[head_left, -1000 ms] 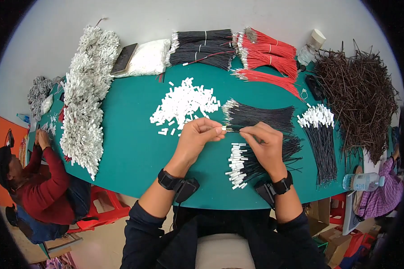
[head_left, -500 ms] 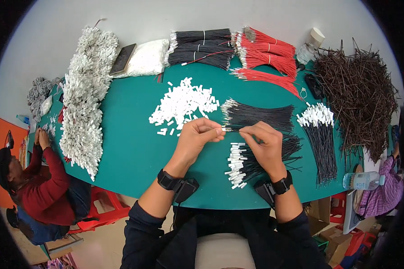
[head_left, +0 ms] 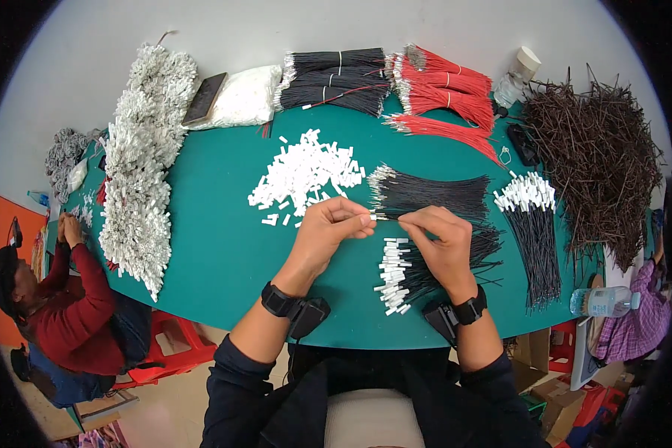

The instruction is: Assembling small white components onto black cable ties at a workbench.

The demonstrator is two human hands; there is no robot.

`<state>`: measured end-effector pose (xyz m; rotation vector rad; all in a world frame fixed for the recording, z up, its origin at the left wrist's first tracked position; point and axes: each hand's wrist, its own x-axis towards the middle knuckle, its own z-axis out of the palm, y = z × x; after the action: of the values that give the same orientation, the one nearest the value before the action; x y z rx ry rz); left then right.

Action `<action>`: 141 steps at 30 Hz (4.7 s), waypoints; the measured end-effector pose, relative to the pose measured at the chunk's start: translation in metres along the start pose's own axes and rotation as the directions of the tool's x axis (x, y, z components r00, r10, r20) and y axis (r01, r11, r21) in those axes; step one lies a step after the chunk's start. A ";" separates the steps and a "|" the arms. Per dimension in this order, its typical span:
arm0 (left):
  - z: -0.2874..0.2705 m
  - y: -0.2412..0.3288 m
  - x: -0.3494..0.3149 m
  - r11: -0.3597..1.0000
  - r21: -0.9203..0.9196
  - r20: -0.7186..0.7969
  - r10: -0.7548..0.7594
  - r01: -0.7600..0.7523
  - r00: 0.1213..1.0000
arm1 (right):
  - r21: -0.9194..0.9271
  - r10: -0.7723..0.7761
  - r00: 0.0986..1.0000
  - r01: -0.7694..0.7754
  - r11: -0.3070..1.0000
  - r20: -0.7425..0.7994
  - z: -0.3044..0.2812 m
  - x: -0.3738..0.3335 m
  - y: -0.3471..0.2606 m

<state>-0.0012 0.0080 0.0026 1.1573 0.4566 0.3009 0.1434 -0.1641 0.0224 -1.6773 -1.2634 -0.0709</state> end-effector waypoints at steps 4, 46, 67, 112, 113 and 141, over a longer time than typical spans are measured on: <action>0.000 0.000 0.000 1.000 -0.006 0.006 -0.005 0.005 1.000 | -0.027 -0.004 0.999 0.005 1.000 0.034 -0.002 0.001 -0.002; 0.014 -0.005 -0.007 0.865 0.487 -0.013 0.149 -0.123 0.989 | -0.071 -0.019 0.984 0.031 0.997 0.175 -0.014 0.002 0.001; -0.006 0.000 0.005 0.201 0.942 0.092 0.620 -0.270 0.780 | -0.294 0.100 0.983 -0.051 0.954 0.153 -0.001 0.002 0.022; 0.001 0.004 0.001 0.766 0.623 -0.103 0.283 -0.160 0.954 | 0.045 0.135 0.988 -0.139 0.989 0.077 -0.003 0.004 0.000; 0.002 0.001 0.002 0.837 0.517 -0.083 0.257 -0.179 0.963 | 0.046 0.136 0.988 -0.139 0.989 0.078 -0.003 0.004 -0.001; 0.004 0.006 -0.003 0.988 0.143 0.122 0.040 -0.057 0.992 | 0.127 0.104 0.995 -0.102 0.987 -0.007 -0.001 0.002 -0.009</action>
<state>-0.0017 0.0054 0.0103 1.3237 0.3503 0.2419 0.1381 -0.1636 0.0302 -1.6271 -1.1457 0.0589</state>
